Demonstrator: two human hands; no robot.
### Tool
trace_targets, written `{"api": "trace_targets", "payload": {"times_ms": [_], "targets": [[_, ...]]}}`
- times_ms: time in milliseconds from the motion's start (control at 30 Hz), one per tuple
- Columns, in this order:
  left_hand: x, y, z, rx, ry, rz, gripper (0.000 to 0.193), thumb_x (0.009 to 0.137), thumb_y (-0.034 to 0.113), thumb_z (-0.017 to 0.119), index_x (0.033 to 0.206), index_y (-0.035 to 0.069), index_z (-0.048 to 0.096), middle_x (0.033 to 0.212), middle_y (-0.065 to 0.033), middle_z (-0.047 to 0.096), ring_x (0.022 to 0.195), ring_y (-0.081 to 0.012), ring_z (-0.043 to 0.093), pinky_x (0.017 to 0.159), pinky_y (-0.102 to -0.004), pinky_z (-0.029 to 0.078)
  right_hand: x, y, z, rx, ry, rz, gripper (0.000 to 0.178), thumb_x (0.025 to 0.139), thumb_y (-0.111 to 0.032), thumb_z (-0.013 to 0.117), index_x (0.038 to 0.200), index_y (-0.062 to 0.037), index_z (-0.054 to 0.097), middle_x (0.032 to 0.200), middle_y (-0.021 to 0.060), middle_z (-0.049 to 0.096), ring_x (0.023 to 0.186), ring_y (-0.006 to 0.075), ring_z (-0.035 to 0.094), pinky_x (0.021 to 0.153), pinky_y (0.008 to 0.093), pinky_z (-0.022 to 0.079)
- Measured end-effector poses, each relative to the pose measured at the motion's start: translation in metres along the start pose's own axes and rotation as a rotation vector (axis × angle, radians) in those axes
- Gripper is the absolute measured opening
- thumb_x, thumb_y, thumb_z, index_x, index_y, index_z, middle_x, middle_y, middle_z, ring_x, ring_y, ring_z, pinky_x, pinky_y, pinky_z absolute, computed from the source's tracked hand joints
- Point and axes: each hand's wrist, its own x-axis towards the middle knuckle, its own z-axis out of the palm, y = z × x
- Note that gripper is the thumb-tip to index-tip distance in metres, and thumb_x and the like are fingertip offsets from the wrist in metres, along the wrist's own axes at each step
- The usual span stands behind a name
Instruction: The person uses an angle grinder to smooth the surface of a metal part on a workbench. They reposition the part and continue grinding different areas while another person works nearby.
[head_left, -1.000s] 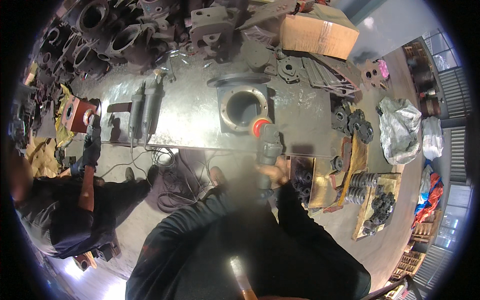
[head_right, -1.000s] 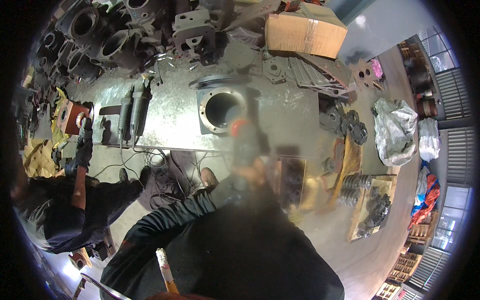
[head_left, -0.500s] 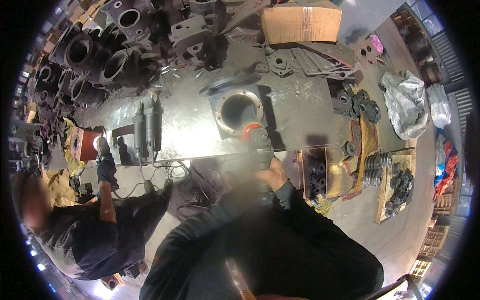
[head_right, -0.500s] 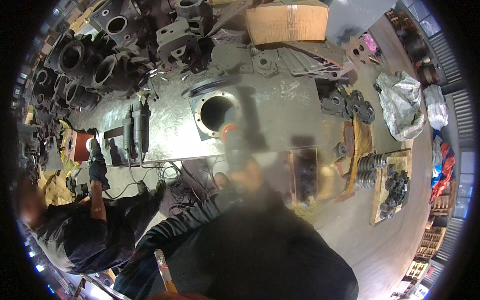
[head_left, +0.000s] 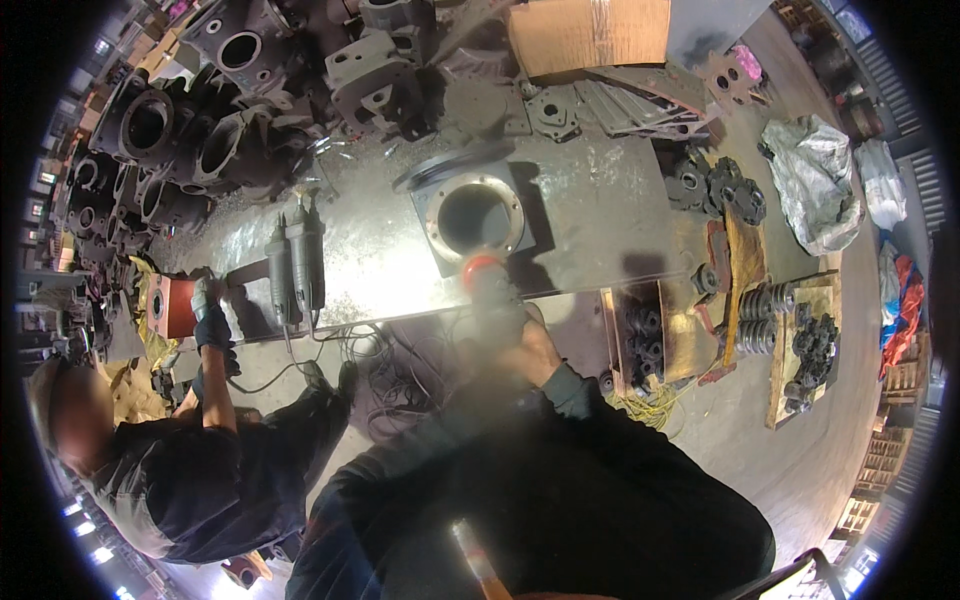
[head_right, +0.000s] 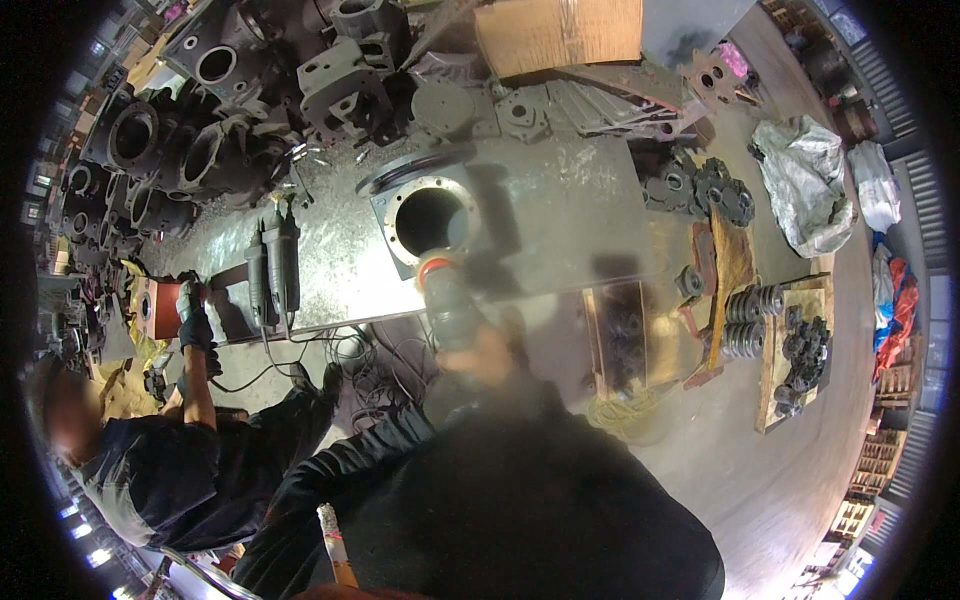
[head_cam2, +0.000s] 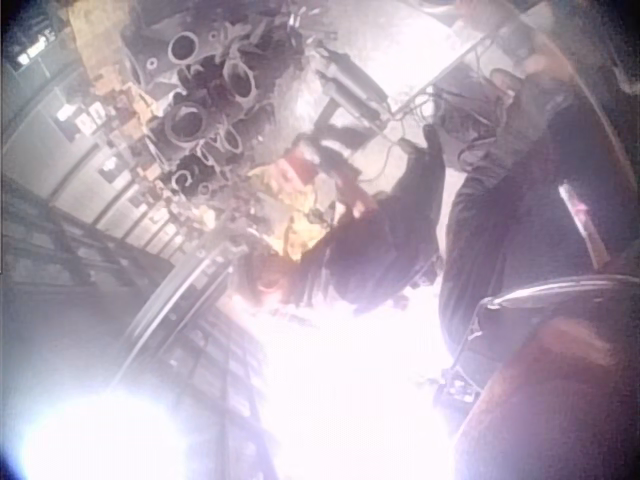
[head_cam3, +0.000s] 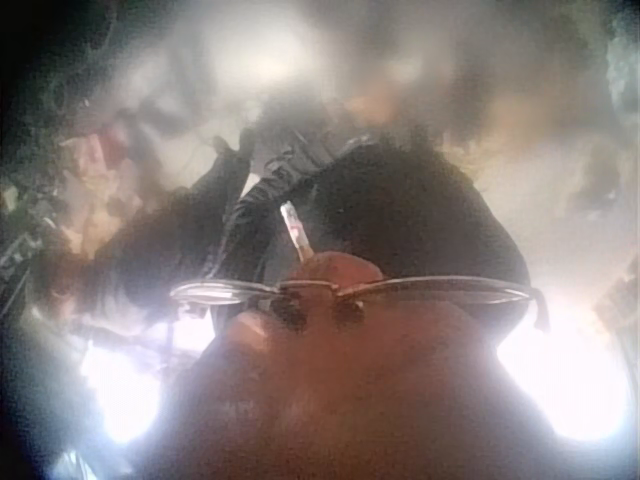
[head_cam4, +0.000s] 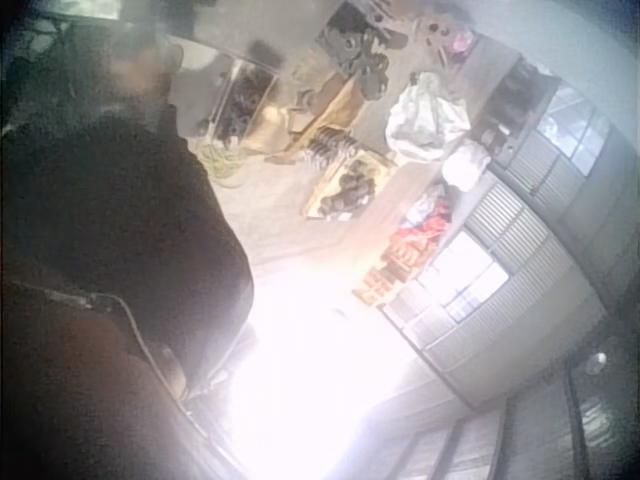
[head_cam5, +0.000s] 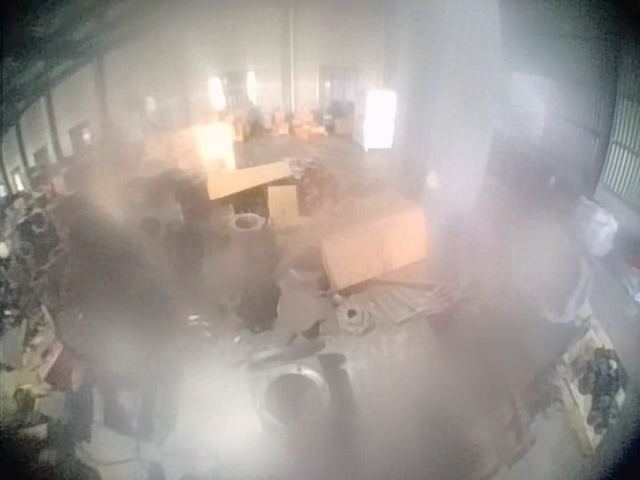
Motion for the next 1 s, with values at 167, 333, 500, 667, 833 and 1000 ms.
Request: {"api": "trace_targets", "payload": {"times_ms": [167,333,500,667,833,1000], "targets": [[0.001,-0.001,0.0,-0.002,-0.002,0.001,0.043,0.093,0.02,0.077,0.129,0.006,0.059,0.113,-0.001,0.064,0.089,-0.0123,0.063,0.075,-0.0276,0.053,0.003,0.001,-0.007,-0.194,0.014,0.111,0.052,0.079,-0.004,0.076,0.129,-0.0042,0.061,0.116,0.0042,0.069,0.108,0.0158,0.063,0.095,0.0328,0.05],[0.002,-0.001,0.0,-0.003,0.001,-0.002,0.043,0.093,0.02,0.077,0.129,0.006,0.059,0.113,-0.001,0.064,0.09,-0.0123,0.063,0.076,-0.0276,0.053,0.002,-0.01,-0.004,-0.093,-0.016,0.026,0.055,0.075,-0.008,0.077,0.128,-0.0052,0.06,0.111,0.0061,0.067,0.103,0.0187,0.062,0.09,0.0347,0.049],[0.001,0.001,0.0,0.0,0.002,-0.019,0.042,0.093,0.02,0.076,0.129,0.006,0.059,0.113,-0.001,0.064,0.09,-0.0124,0.063,0.076,-0.0276,0.053,0.006,-0.001,0.001,-0.133,0.01,-0.023,0.053,0.075,-0.009,0.078,0.126,-0.0046,0.062,0.109,0.0063,0.067,0.102,0.0196,0.062,0.09,0.0341,0.049],[-0.002,0.002,-0.001,0.002,0.013,-0.021,0.042,0.093,0.02,0.076,0.13,0.006,0.059,0.114,-0.001,0.064,0.09,-0.0124,0.063,0.076,-0.0276,0.053,0.009,0.003,-0.001,0.029,-0.004,0.089,0.062,0.075,-0.011,0.077,0.134,-0.0058,0.058,0.115,0.0088,0.065,0.107,0.0227,0.061,0.095,0.0372,0.047],[-0.003,0.004,-0.002,0.001,0.022,-0.025,0.042,0.094,0.02,0.075,0.13,0.006,0.059,0.114,-0.001,0.064,0.09,-0.0125,0.063,0.077,-0.0276,0.053,0.011,-0.001,0.015,-0.016,-0.057,-0.103,0.061,0.076,-0.009,0.077,0.134,-0.0051,0.058,0.114,0.0091,0.066,0.104,0.0231,0.062,0.093,0.0368,0.048],[-0.004,0.002,-0.003,-0.012,0.025,-0.002,0.042,0.094,0.019,0.075,0.13,0.006,0.059,0.114,-0.001,0.064,0.09,-0.0125,0.064,0.077,-0.0276,0.053,0.005,-0.002,-0.004,-0.138,-0.064,0.086,0.053,0.084,-0.006,0.073,0.134,-0.0006,0.056,0.121,0.0093,0.065,0.109,0.023,0.061,0.096,0.0351,0.048]]}}
